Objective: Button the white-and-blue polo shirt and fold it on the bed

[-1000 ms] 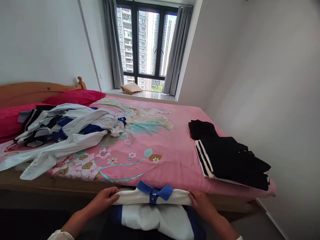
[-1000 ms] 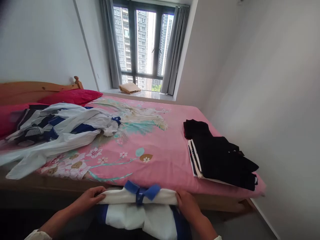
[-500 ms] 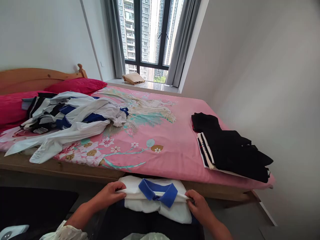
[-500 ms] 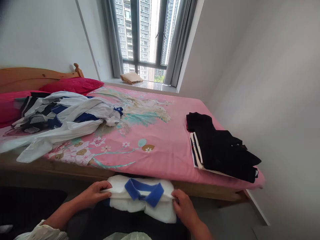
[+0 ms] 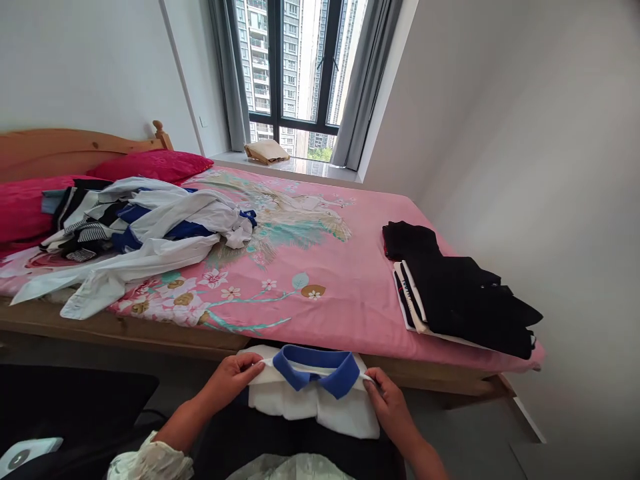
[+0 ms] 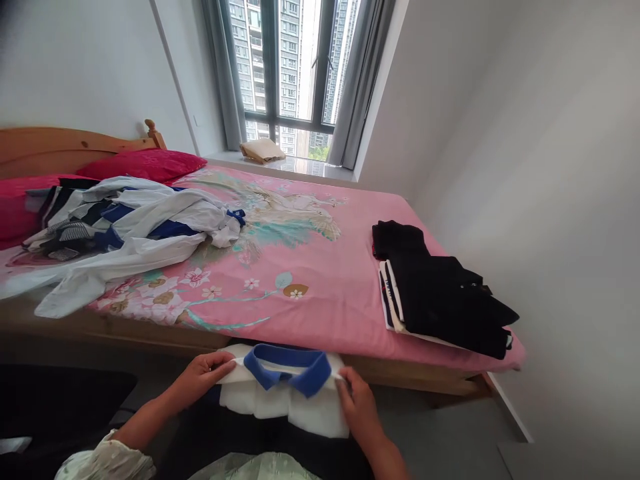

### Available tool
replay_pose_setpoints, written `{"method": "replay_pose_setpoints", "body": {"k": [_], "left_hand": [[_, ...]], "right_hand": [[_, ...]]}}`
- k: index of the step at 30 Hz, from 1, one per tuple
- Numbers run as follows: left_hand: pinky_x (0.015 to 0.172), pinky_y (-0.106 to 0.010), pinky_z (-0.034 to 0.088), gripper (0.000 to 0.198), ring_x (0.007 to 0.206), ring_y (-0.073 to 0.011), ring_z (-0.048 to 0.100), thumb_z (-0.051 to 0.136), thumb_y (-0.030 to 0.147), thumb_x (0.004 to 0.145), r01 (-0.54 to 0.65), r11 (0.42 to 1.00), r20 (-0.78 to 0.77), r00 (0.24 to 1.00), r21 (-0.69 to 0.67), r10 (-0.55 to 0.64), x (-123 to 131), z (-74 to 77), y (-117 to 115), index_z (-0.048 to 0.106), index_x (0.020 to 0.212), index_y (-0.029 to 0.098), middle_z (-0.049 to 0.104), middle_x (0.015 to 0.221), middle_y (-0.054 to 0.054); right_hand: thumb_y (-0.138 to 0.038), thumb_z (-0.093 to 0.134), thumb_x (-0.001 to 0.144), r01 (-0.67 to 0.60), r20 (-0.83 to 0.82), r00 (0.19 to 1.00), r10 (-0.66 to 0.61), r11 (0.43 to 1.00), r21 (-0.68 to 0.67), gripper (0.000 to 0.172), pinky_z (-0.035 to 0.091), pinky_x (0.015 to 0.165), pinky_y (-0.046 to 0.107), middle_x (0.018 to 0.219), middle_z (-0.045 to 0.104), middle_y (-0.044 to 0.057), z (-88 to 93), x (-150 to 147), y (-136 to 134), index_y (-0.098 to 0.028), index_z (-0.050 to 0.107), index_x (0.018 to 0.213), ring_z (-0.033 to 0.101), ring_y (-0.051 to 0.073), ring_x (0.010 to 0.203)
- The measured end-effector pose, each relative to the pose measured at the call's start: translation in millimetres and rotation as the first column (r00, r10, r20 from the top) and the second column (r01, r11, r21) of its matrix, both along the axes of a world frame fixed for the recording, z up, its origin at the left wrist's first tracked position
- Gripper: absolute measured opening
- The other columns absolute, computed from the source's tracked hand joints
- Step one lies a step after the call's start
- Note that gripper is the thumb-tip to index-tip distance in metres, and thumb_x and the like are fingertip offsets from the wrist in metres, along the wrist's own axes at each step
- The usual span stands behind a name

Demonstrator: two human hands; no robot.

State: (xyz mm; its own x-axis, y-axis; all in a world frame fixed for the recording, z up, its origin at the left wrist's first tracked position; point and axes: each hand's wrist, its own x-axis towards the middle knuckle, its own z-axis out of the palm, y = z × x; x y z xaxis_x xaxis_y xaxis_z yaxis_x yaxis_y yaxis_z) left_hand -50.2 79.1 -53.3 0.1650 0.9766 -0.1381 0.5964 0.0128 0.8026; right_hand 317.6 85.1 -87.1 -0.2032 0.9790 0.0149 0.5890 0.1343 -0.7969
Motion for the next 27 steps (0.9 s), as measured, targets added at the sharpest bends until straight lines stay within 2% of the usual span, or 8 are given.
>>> {"method": "replay_pose_setpoints", "body": {"k": [4,9,13,15,18,21,24,27], "left_hand": [[0.066,-0.026,0.038,0.037,0.071,-0.017,0.049,0.047,0.05,0.084,-0.026,0.998,0.003,1.0,0.057,0.025,3.8,5.5,3.7,0.061,0.073,0.018,0.057,0.073,-0.002],[0.067,-0.026,0.04,0.035,0.073,-0.0185,0.054,0.051,0.049,0.081,0.09,0.994,-0.002,0.996,-0.062,-0.091,12.3,7.5,7.9,0.067,0.079,0.018,0.063,0.075,-0.002],[0.07,-0.027,0.042,0.042,0.078,-0.0203,0.054,0.049,0.054,0.082,-0.014,0.999,0.12,0.993,-0.045,0.019,11.5,2.5,11.6,0.068,0.081,0.017,0.064,0.08,-0.004],[0.072,-0.028,0.042,0.041,0.079,-0.0203,0.054,0.049,0.053,0.082,-0.032,0.999,0.132,0.991,-0.012,0.033,11.0,0.7,11.6,0.068,0.08,0.017,0.063,0.082,-0.005],[0.071,-0.027,0.041,0.038,0.077,-0.0193,0.053,0.05,0.051,0.083,0.038,0.999,0.088,0.995,-0.033,-0.035,12.1,-0.9,9.3,0.068,0.083,0.018,0.063,0.08,-0.004],[0.068,-0.026,0.04,0.035,0.073,-0.0178,0.052,0.053,0.049,0.081,0.071,0.992,0.064,0.996,-0.103,-0.064,13.1,-1.8,6.3,0.068,0.085,0.018,0.062,0.075,-0.003],[0.069,-0.026,0.04,0.033,0.074,-0.0172,0.052,0.052,0.047,0.081,0.074,0.995,0.097,0.993,-0.074,-0.067,12.0,1.3,4.1,0.068,0.084,0.017,0.061,0.078,-0.003],[0.071,-0.025,0.04,0.026,0.077,-0.0163,0.051,0.051,0.04,0.082,0.098,0.995,0.095,0.991,-0.011,-0.097,11.2,8.3,1.4,0.064,0.082,0.018,0.058,0.081,-0.002]], "right_hand": [[-0.047,0.039,0.091,-0.017,-0.018,1.0,0.017,1.0,-0.003,0.033,0.044,0.073,0.028,0.083,0.063,0.004,0.6,-2.1,4.2,-0.02,0.057,0.089,0.058,0.019,0.078],[-0.038,0.048,0.087,-0.098,0.049,0.994,0.098,0.995,0.005,0.023,0.042,0.08,0.03,0.09,0.065,0.004,3.9,-10.6,7.7,-0.02,0.062,0.091,0.058,0.02,0.083],[-0.038,0.043,0.089,-0.015,-0.003,1.0,0.015,1.0,0.016,0.025,0.042,0.076,0.029,0.085,0.063,0.005,7.5,-12.2,11.5,-0.019,0.059,0.085,0.058,0.019,0.081],[-0.037,0.044,0.088,-0.004,-0.022,1.0,0.004,1.0,-0.009,0.024,0.042,0.076,0.029,0.087,0.063,0.005,9.9,-11.9,13.4,-0.018,0.059,0.088,0.057,0.019,0.081],[-0.035,0.052,0.081,-0.057,0.071,0.995,0.064,0.993,-0.105,0.023,0.041,0.075,0.029,0.088,0.064,0.005,12.7,-12.7,15.2,-0.019,0.062,0.094,0.058,0.02,0.082],[-0.028,0.053,0.076,-0.091,0.159,0.98,0.119,0.981,-0.172,0.015,0.039,0.071,0.029,0.081,0.063,0.003,13.5,-15.1,15.3,-0.019,0.063,0.082,0.056,0.019,0.078],[-0.017,0.048,0.069,-0.093,0.103,0.989,0.106,0.988,-0.12,0.008,0.037,0.069,0.026,0.075,0.058,0.001,13.1,-17.1,14.2,-0.018,0.055,0.073,0.053,0.016,0.074],[-0.014,0.047,0.066,-0.069,0.046,0.996,0.073,0.993,-0.092,0.014,0.037,0.069,0.025,0.073,0.052,-0.001,12.2,-16.8,12.4,-0.019,0.052,0.078,0.049,0.014,0.071]]}}
